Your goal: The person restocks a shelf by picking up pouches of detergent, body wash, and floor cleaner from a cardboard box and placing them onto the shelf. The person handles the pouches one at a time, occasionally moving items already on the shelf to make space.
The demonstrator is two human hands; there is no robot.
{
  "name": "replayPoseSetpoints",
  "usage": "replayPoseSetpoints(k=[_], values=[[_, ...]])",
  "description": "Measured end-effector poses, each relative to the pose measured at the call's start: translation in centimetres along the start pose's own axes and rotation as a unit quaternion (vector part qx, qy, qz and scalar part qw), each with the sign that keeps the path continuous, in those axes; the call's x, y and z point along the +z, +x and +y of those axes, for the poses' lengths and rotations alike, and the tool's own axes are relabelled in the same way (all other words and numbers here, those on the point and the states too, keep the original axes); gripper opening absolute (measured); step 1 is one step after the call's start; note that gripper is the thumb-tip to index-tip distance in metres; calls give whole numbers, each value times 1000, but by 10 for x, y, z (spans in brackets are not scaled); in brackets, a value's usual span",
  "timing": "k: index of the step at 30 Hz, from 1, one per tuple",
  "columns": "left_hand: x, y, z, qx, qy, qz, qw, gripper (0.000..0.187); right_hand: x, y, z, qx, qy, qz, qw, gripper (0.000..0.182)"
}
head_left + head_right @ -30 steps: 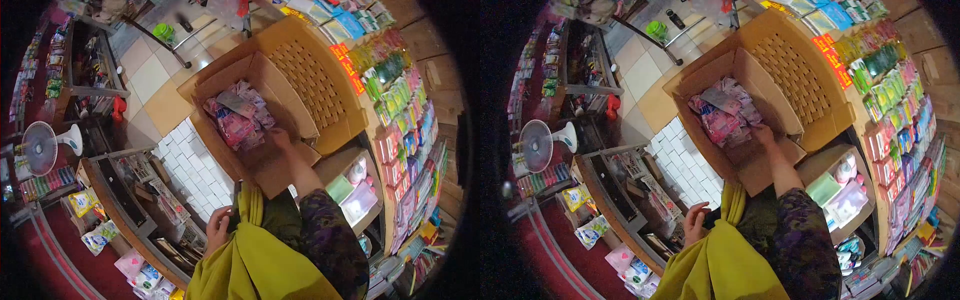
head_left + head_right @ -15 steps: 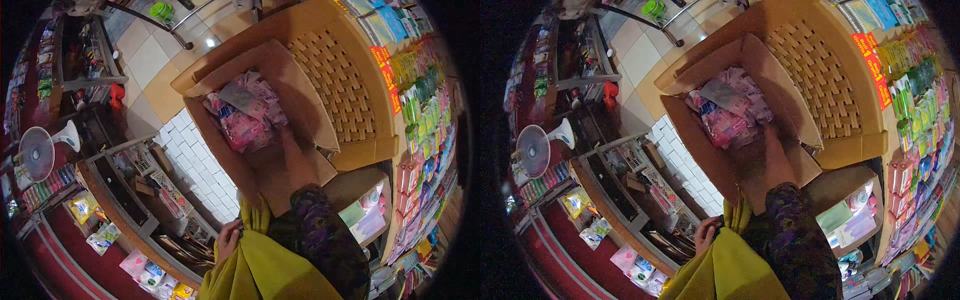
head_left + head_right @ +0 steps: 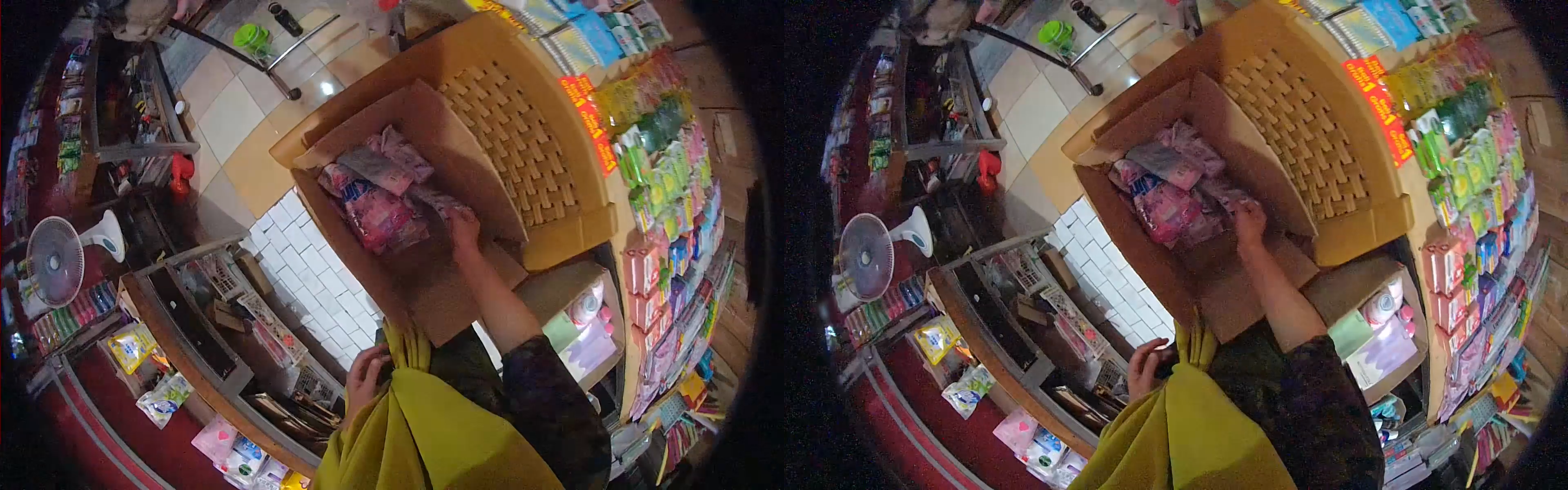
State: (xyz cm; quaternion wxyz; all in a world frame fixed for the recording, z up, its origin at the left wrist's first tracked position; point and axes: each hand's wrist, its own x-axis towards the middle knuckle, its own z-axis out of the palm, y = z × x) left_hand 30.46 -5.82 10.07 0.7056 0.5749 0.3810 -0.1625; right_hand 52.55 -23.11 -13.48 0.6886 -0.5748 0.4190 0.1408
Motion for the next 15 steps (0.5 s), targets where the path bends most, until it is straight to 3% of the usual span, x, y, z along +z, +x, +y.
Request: replayPoseSetpoints(k=[2, 5, 7, 8, 9, 10, 11, 13, 15], values=[[0, 4, 6, -22, -17, -8, 1000, 31, -21, -49, -37, -10, -108, -40, 993, 12], [6, 15, 15, -42, -89, -56, 994, 45, -39, -127, -78, -15, -101, -65, 993, 14], [8, 24, 9, -67, -155, -100, 981, 62, -42, -165, -69, -143, -45, -149, 977, 13], [15, 23, 17, -62, -213, -118, 968, 64, -50, -190, -85, -125, -147, -212, 958, 15], [22, 19, 30, -57, -270, -135, 952, 67, -49, -211, -93, -219, -142, -272, 926, 16], [26, 17, 37, -51, -325, -152, 932, 70, -49, -230, -101, -96, -104, -364, 920, 16], [24, 18, 39, -2, -362, -188, 913, 74, -48, -235, -91, -215, -145, -407, 876, 18], [18, 16, 52, 21, -413, -89, 906, 70, -46, -240, -85, -279, -279, -518, 759, 24], [-2, 18, 47, 12, -397, 7, 918, 56, -33, -241, -65, -308, -269, -577, 707, 28]])
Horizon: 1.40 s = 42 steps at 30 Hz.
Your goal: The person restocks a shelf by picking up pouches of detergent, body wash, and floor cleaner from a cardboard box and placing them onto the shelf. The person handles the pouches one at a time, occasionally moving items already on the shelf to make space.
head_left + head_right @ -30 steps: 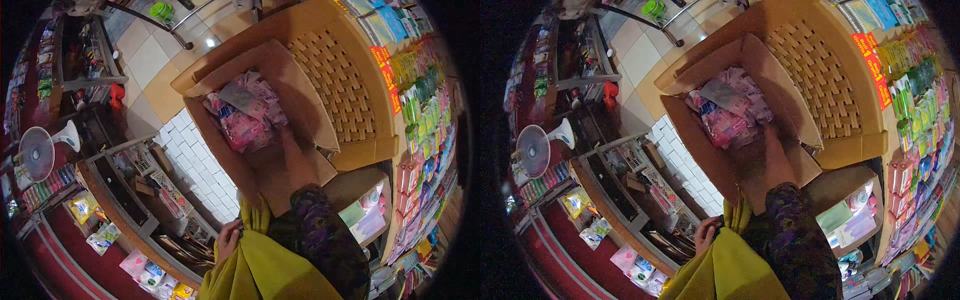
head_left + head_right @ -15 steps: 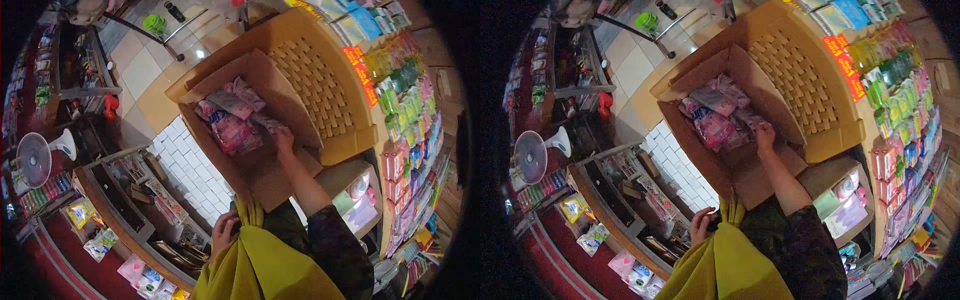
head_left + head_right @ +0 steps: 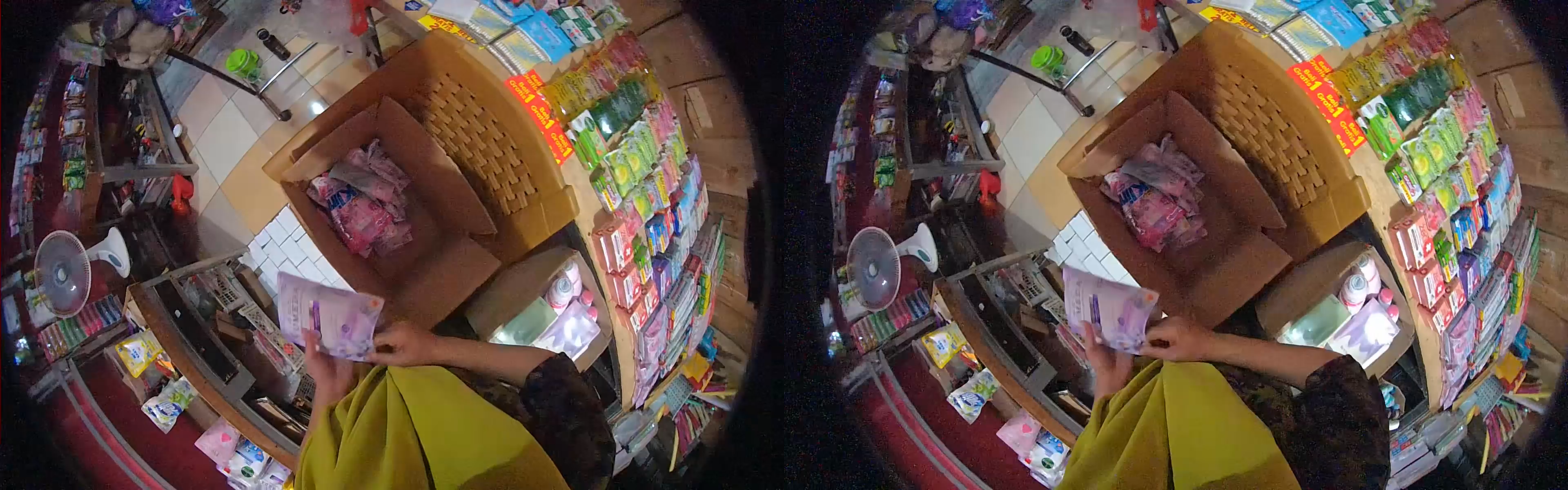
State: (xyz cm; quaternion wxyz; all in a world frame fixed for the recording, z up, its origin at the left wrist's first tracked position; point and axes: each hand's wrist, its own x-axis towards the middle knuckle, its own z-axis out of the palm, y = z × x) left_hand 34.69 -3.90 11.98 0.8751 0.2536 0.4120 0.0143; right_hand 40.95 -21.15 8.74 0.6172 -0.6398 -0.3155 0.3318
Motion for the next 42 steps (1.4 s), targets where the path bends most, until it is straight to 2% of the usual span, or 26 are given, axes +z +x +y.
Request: replayPoseSetpoints(k=[1, 2, 4, 6, 7, 8, 10, 12, 14, 20, 23, 29, 32, 35, 38, 40, 42], values=[[-20, 0, -1, 5, -18, 20, 1000, 54, 6, 5, 6, -29, 0, -30, 999, 30], [-40, -1, -2, 8, -35, 40, 999, 51, -2, 12, 13, -22, -26, -126, 991, 32], [-58, -8, 1, 16, -61, 100, 993, 46, -44, 38, 12, 156, 29, -266, 951, 34], [-61, -16, 5, 39, -48, 123, 990, 45, -63, 39, 90, 146, 187, -47, 970, 30], [-64, -21, 7, 51, -41, 136, 989, 45, -79, 44, 140, 206, 169, 22, 964, 28], [-80, -21, 6, 75, -39, 162, 983, 48, -104, 56, 149, 325, -58, 50, 943, 27], [-74, -27, 6, 61, -40, 171, 983, 48, -123, 52, 217, 300, -221, 63, 926, 26], [-55, -29, 5, 45, -44, 164, 984, 50, -123, 44, 264, 326, -300, 39, 896, 26], [-72, -30, -5, 38, -23, 198, 979, 52, -116, 38, 286, 371, -324, 24, 870, 25], [-80, -32, -23, 20, 39, 270, 962, 51, -101, 37, 303, 446, -313, 26, 838, 24], [-68, -31, -18, -6, -16, 303, 953, 55, -98, 44, 313, 462, -282, 49, 839, 24], [-99, -36, -26, 8, -54, 340, 939, 53, -96, 61, 345, 472, -125, 126, 863, 23], [-103, -38, -24, 11, -73, 282, 957, 53, -99, 57, 343, 469, -22, 151, 870, 22], [-91, -39, -17, 36, -24, 258, 965, 51, -100, 36, 323, 466, 42, 157, 870, 22], [-105, -43, -18, 39, -38, 235, 971, 51, -103, 14, 282, 471, 85, 151, 865, 22], [-115, -47, -20, 38, -33, 235, 971, 51, -112, 24, 210, 505, 111, 121, 848, 19], [-121, -52, -20, 57, -33, 232, 970, 50, -115, 21, 173, 471, 104, 164, 860, 15]])
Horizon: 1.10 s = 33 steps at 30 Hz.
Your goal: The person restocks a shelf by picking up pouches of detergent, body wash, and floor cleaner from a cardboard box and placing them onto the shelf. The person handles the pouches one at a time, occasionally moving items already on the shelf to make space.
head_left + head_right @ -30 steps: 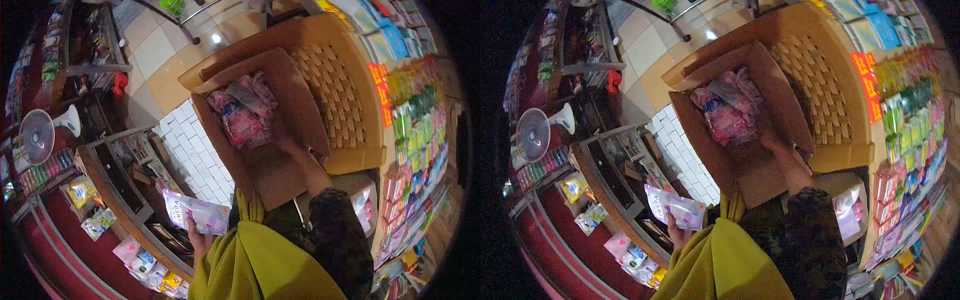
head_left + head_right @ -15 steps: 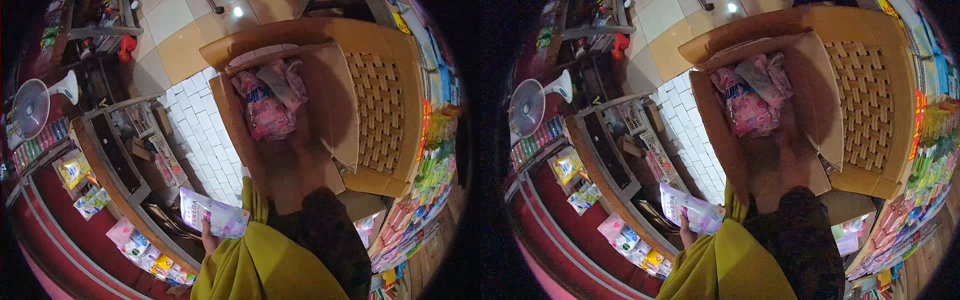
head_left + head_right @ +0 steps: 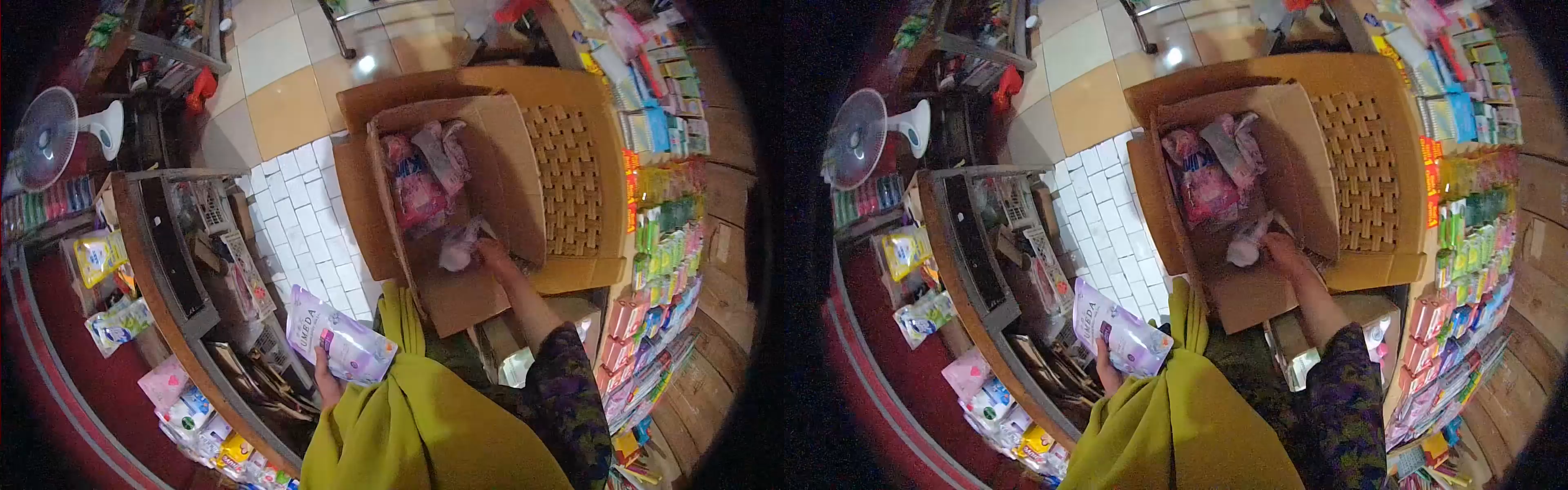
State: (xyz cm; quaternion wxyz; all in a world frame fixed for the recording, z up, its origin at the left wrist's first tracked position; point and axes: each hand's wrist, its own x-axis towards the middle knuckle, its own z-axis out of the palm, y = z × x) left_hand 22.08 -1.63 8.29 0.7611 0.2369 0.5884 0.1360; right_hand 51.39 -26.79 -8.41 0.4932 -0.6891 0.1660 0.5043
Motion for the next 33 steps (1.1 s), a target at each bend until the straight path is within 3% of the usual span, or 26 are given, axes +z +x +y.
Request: replayPoseSetpoints(k=[5, 6, 8, 9, 10, 13, 14, 15, 17, 19, 20, 23, 24, 27, 30, 33], values=[[-32, -1, 12, 27, -94, -92, 991, 48, -5, -75, -31, -165, -46, -17, 985, 14], [-30, -4, 18, 20, -127, -47, 991, 49, -2, -101, -45, -196, -48, -27, 979, 15], [-49, -7, 31, -26, -160, -161, 974, 52, 3, -135, -64, -312, -97, -40, 944, 13], [-61, -6, 41, -46, -174, -220, 959, 54, 22, -186, -93, -227, -86, -32, 969, 9], [-80, 4, 48, -50, -197, -313, 928, 56, 41, -224, -112, -264, -78, -54, 960, 9], [-116, 18, 67, -76, -225, -410, 881, 58, 93, -296, -120, -349, -89, -92, 928, 9], [-112, -4, 90, -49, -125, -348, 928, 60, 112, -316, -119, -372, -102, -101, 917, 10], [-108, -26, 110, -20, -103, -348, 932, 63, 139, -337, -119, -414, -61, -120, 900, 10], [-102, -67, 141, -5, -182, -437, 881, 68, 173, -352, -104, -430, -44, -195, 880, 10], [-121, -75, 161, 23, -162, -518, 840, 69, 220, -357, -95, -468, -44, -268, 841, 15], [-141, -79, 168, 41, -148, -552, 820, 69, 251, -363, -94, -442, -25, -308, 842, 16], [-216, -52, 159, -12, -181, -486, 855, 64, 321, -348, -75, -390, -112, -394, 825, 15], [-232, -52, 161, -12, -229, -541, 809, 58, 340, -343, -68, -337, -138, -427, 828, 16], [-281, -70, 164, 46, -239, -368, 897, 53, 396, -343, -56, -344, -196, -432, 810, 15], [-310, -112, 180, 160, -228, -295, 914, 48, 424, -315, -52, -406, -375, -412, 724, 11], [-326, -115, 180, 244, -207, -236, 917, 42, 471, -324, -48, -534, -410, -359, 646, 20]])
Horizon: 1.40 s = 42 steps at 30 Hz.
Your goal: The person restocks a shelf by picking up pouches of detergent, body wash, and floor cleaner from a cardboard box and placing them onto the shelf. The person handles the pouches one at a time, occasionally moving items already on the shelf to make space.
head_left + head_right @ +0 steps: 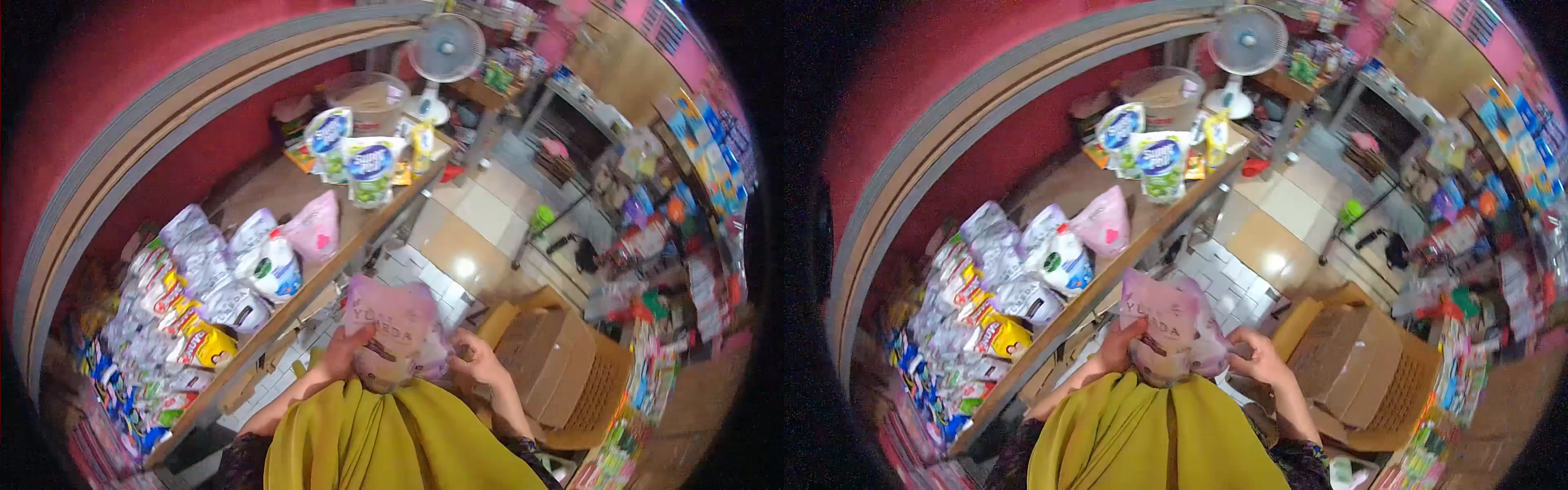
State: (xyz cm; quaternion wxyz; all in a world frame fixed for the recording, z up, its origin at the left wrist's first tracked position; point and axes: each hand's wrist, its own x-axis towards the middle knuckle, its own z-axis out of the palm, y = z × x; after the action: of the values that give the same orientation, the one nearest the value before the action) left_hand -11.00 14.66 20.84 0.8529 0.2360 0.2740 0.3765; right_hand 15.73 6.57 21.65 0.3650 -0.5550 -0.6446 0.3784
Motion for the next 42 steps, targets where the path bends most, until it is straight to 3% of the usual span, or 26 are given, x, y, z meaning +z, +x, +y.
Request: replayPoseSetpoints(k=[1, 3, 5, 8, 9, 11, 14, 15, 17, 18, 19, 20, 22, 27, 28, 30, 32, 34, 38, 42], values=[[-1, -1, 6, 5, 101, 11, 995, 40, 8, 12, 10, -11, 42, -5, 999, 34], [1, 0, 18, -2, 302, 36, 953, 36, 14, 39, 14, -17, 29, -22, 999, 40], [6, 6, 20, 25, 290, 47, 955, 32, 20, 64, 44, 30, 69, -33, 997, 50], [16, 23, 36, 57, 271, 65, 959, 25, 9, 117, -8, 37, 167, -103, 980, 54], [14, 29, 41, 62, 286, 64, 954, 24, 5, 135, -10, -34, 168, -127, 977, 50], [18, 44, 50, 70, 345, 92, 932, 24, -6, 170, -6, -67, 121, -156, 978, 46], [28, 64, 63, 49, 323, 135, 936, 24, -22, 223, -13, -107, 77, -211, 968, 36], [39, 65, 72, 143, 327, 115, 927, 27, -30, 240, -20, -130, 70, -227, 963, 34], [34, 75, 70, 178, 231, 145, 946, 28, -41, 275, -23, -149, 22, -233, 961, 27], [28, 81, 66, 197, 182, 155, 951, 28, -45, 291, -40, -220, 17, -180, 959, 18], [21, 81, 63, 195, 212, 193, 938, 28, -50, 309, -47, -225, -12, -170, 959, 15], [16, 83, 58, 268, 183, 207, 923, 26, -56, 327, -53, -230, -41, -159, 959, 12], [20, 72, 50, 341, 106, 327, 875, 26, -57, 378, -89, -264, 31, -140, 954, 10], [18, 45, 9, 406, 46, 493, 768, 32, 3, 452, -130, -361, 27, -111, 925, 13], [18, 41, 0, 413, 42, 519, 747, 34, 20, 464, -139, -304, 95, -213, 924, 13], [12, 34, -24, 413, 37, 569, 710, 31, 69, 492, -133, -324, 86, -271, 902, 13], [14, 36, -42, 422, 34, 611, 669, 28, 123, 512, -117, -282, 131, -342, 887, 10], [20, 38, -55, 437, 32, 648, 623, 25, 163, 516, -110, -227, 116, -385, 887, 7], [36, 48, -64, 465, -53, 664, 582, 26, 231, 516, -78, -72, 174, -435, 880, 19], [37, 50, -71, 485, -76, 685, 539, 24, 249, 494, -70, 39, 205, -464, 861, 30]])
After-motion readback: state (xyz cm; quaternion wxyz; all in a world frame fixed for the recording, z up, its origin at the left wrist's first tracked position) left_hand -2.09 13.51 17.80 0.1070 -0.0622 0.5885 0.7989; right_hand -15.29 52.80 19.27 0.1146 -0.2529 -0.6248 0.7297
